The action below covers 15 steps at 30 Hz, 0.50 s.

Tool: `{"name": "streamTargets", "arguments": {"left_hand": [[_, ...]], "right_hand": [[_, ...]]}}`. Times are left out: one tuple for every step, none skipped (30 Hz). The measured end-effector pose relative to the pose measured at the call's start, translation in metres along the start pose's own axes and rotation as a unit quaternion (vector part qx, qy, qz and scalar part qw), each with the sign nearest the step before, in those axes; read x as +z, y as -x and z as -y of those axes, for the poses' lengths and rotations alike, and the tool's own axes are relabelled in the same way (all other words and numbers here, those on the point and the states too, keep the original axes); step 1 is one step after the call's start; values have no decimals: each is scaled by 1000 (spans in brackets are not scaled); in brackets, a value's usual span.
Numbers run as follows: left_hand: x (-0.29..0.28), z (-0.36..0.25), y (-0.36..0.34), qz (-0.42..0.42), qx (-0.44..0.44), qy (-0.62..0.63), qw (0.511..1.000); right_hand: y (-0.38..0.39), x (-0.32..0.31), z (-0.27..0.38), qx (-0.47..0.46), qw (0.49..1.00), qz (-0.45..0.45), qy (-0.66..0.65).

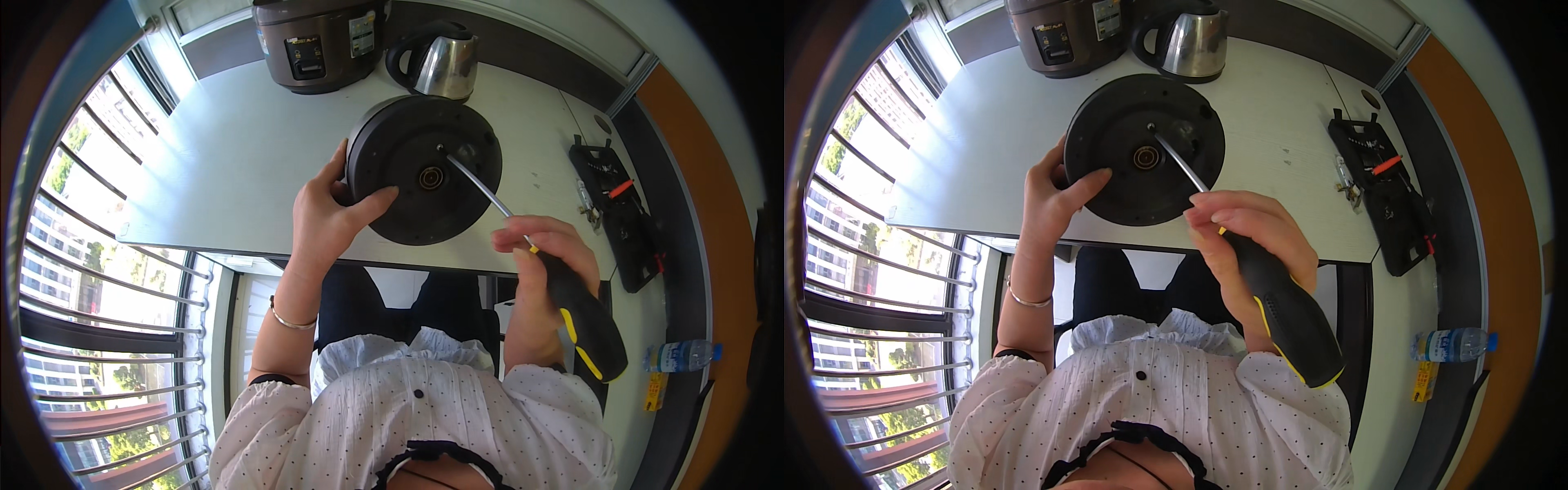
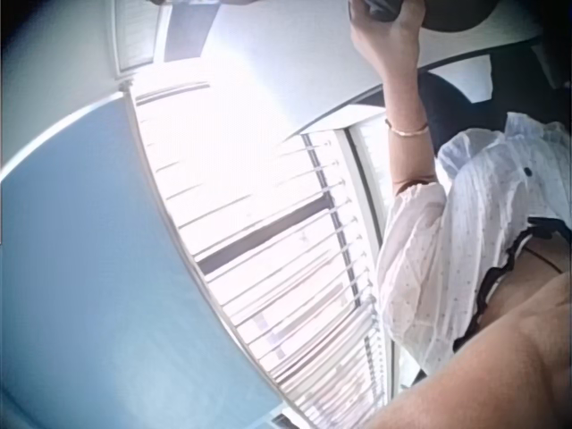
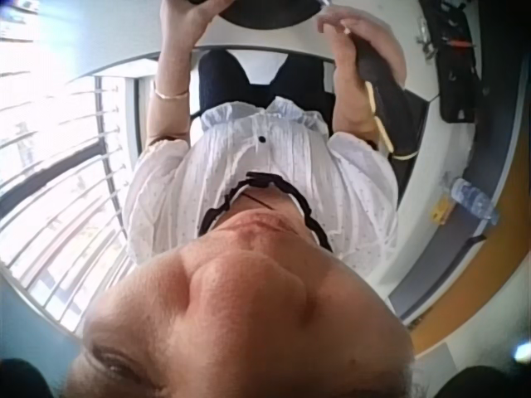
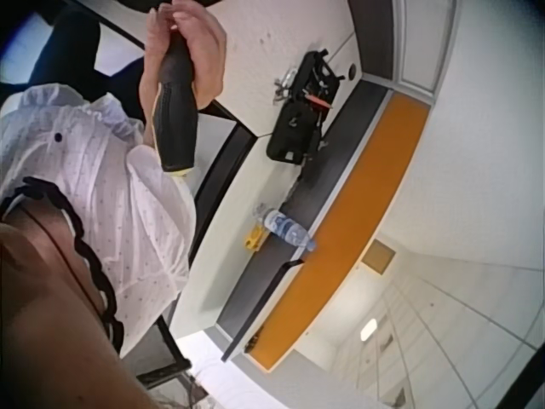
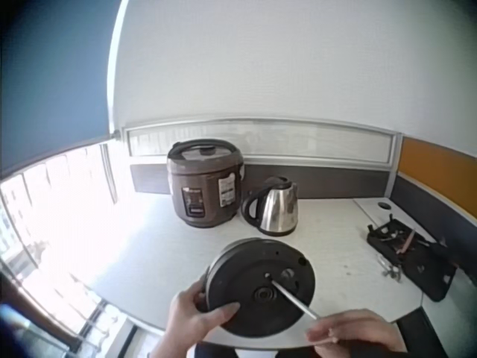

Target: The person holds an electric kettle upside down and uses a screwdriver to loosen a screw on the base. The person rotates the kettle to access the screw and continues unscrewing it.

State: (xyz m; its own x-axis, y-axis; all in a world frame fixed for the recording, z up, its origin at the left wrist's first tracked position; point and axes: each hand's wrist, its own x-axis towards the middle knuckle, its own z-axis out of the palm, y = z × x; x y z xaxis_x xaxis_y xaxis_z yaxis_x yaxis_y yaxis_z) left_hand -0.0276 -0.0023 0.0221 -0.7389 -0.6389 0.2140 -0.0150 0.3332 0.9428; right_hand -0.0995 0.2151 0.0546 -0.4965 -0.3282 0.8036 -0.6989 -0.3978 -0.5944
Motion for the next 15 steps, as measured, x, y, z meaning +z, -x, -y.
{"name": "streamTargets", "arguments": {"left_hand": [[-1, -1, 0, 2, -4, -3, 1000], [-2, -2, -1, 5, -9, -5, 1000], [-3, -3, -1, 7, -13, -8, 1000], [-3, -2, -1, 7, -10, -7, 1000], [-2, -2, 0, 6, -8, -5, 1000], [-2, -1, 0, 6, -5, -4, 1000], [0, 1, 0, 2, 3, -4, 1000], [1, 3, 0, -1, 11, -4, 1000], [2, 4, 0, -4, 19, -3, 1000], [2, 4, 0, -4, 19, -2, 1000], [2, 5, 0, -3, 18, -1, 1000], [2, 5, 0, -3, 17, 0, 1000], [1, 6, 1, -6, 16, 1, 1000], [0, 6, 2, -9, 14, 3, 1000], [-2, 6, 3, -13, 13, 4, 1000]], "right_hand": [[-1, 1, 2, 6, 1000, 6, -1], [-3, 1, 4, 12, 1000, 11, -1], [-5, 1, 7, 30, 999, 17, -7], [-7, 0, 10, 49, 998, 24, -13], [-10, 0, 14, 68, 997, 30, -19], [-11, 1, 16, 68, 997, 37, -18], [-13, 1, 19, 68, 997, 45, -16], [-15, 2, 21, 68, 996, 52, -13], [-18, 1, 26, 78, 994, 68, -20], [-22, -2, 30, 88, 992, 86, -25], [-24, -3, 32, 98, 989, 104, -30], [-24, -3, 32, 103, 989, 99, -30], [-23, -2, 31, 107, 989, 98, -34], [-22, -1, 29, 112, 988, 98, -37], [-21, -2, 29, 119, 987, 105, -26]]}}
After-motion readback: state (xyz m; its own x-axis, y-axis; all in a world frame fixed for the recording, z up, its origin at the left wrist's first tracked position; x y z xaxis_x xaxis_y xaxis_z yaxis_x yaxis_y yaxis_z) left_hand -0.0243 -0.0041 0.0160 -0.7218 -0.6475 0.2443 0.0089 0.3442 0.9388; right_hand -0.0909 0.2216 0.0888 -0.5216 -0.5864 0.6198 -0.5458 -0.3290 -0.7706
